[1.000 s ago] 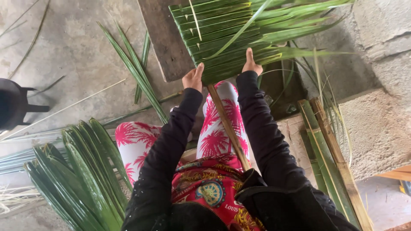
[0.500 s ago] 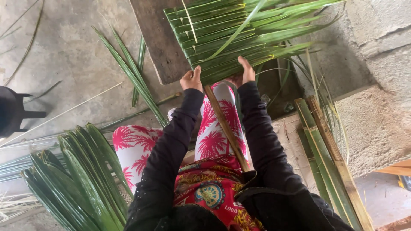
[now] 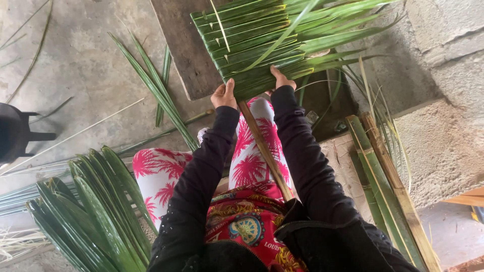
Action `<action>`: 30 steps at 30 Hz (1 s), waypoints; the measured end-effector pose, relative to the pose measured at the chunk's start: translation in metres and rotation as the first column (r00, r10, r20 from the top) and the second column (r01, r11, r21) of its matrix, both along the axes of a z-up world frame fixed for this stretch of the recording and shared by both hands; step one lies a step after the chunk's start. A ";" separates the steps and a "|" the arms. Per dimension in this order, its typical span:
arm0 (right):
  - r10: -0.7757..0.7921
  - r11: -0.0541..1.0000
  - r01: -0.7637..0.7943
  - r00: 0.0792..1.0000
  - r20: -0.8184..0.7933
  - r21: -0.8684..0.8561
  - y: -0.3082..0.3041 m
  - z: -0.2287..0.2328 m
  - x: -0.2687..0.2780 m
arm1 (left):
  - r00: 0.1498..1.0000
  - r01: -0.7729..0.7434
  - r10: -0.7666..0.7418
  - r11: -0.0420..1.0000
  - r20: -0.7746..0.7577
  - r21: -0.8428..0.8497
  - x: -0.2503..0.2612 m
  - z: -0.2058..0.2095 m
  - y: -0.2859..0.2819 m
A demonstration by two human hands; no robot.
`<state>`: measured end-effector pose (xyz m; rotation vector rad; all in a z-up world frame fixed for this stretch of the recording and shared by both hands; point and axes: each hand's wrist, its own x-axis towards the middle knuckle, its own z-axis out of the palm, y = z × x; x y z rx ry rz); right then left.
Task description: Weaving palm leaves onto a wooden stick to create a thatched panel
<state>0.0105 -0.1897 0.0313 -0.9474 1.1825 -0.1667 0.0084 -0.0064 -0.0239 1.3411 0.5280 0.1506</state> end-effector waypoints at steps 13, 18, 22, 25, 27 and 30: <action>0.021 0.948 -0.134 0.932 0.363 0.290 0.023 0.032 -0.048 | 0.999 -0.036 0.036 0.999 -0.002 -0.035 -0.004 0.005 -0.003; 0.030 0.877 -0.233 0.900 0.435 0.420 0.018 0.005 -0.038 | 0.998 -0.058 0.058 0.998 -0.006 -0.021 -0.002 0.006 -0.003; 0.050 0.864 -0.258 0.899 0.435 0.433 0.025 -0.001 -0.030 | 0.997 -0.076 0.076 0.996 0.003 -0.043 -0.005 0.007 -0.005; -0.013 0.913 -0.132 0.936 0.351 0.387 0.043 0.011 -0.029 | 0.994 -0.091 0.096 0.991 0.054 -0.094 -0.001 0.007 -0.008; 0.291 0.956 -0.292 0.953 0.087 0.005 0.059 0.032 -0.037 | 0.994 -0.090 0.097 0.990 0.059 -0.109 -0.003 0.010 -0.008; 0.427 0.893 -0.437 0.898 -0.105 -0.111 0.078 -0.019 -0.030 | 0.991 -0.113 0.122 0.981 0.047 -0.155 -0.016 0.047 -0.008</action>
